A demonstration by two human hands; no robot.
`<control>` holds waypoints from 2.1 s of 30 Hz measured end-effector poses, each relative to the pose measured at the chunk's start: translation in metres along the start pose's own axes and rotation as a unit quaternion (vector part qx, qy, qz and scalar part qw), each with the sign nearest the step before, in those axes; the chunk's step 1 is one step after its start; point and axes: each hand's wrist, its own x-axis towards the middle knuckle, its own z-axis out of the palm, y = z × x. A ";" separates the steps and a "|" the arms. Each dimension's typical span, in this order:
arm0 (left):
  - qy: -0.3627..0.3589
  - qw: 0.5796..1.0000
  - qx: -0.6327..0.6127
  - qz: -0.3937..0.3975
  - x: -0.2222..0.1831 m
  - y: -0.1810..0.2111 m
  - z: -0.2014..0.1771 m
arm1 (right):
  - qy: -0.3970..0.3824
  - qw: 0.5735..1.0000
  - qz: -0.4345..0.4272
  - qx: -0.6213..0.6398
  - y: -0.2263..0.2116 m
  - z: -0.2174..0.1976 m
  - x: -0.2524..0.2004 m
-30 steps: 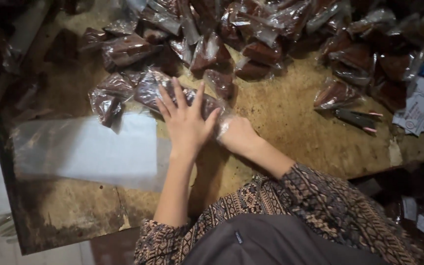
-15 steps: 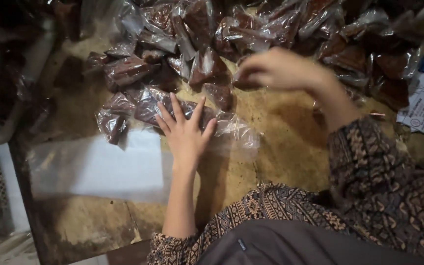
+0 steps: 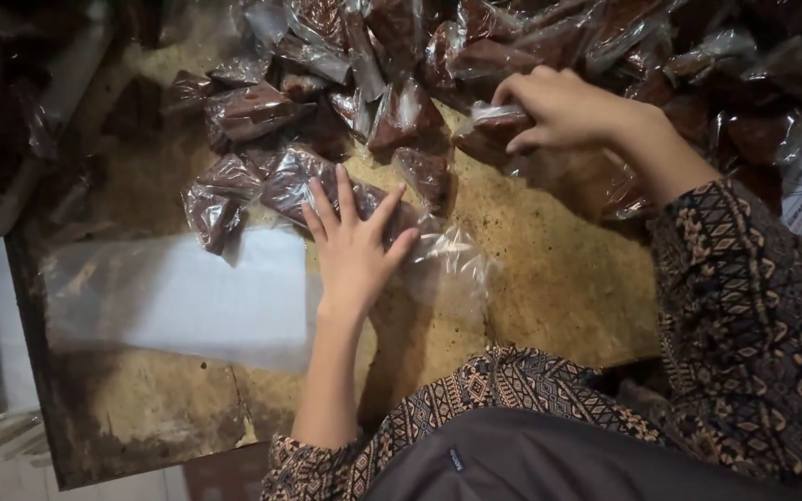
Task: Packaging small, individually wrapped bread pieces into larger plastic bags, adding a product label, and stapling the bag closed.
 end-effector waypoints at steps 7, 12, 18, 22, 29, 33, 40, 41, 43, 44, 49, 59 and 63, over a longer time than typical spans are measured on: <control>-0.139 0.988 -0.042 -0.055 -0.029 0.040 -0.048 | -0.016 0.993 -0.085 -0.076 -0.008 0.036 0.029; 0.065 0.959 -0.014 0.275 -0.090 0.072 0.058 | -0.021 0.983 -0.061 -0.173 -0.040 0.035 0.015; 0.250 0.924 -0.134 0.256 -0.108 0.065 0.096 | 0.009 1.000 -0.021 -0.019 -0.054 0.027 -0.016; 0.266 0.935 -0.118 0.203 -0.116 0.059 0.098 | 0.154 0.952 -0.042 -0.261 -0.025 0.115 -0.012; 0.343 0.925 -0.123 0.107 -0.113 0.045 0.098 | 0.190 0.962 0.047 -0.190 -0.036 0.144 -0.080; 0.329 0.929 -0.123 0.118 -0.109 0.046 0.101 | 0.241 0.933 0.035 -0.265 -0.050 0.172 -0.118; 0.284 0.938 -0.135 0.145 -0.115 0.049 0.101 | 0.274 0.938 0.014 -0.212 -0.006 0.189 -0.107; 0.275 0.941 -0.138 0.138 -0.116 0.048 0.103 | 0.295 0.936 0.011 -0.194 0.010 0.181 -0.100; 0.270 0.943 -0.139 0.134 -0.117 0.045 0.107 | 0.320 0.931 0.007 -0.177 0.038 0.161 -0.088; 0.267 0.943 -0.147 0.133 -0.117 0.044 0.109 | 0.314 0.927 0.025 -0.205 0.049 0.150 -0.084; 0.261 0.940 -0.168 0.142 -0.119 0.050 0.074 | 0.304 0.943 0.120 0.055 -0.002 0.052 -0.069; 0.246 0.938 -0.188 0.157 -0.128 0.054 0.060 | 0.224 0.244 0.144 0.933 -0.097 0.032 0.008; 0.240 0.937 -0.189 0.166 -0.128 0.054 0.059 | 0.305 0.202 0.239 0.899 -0.096 0.013 0.029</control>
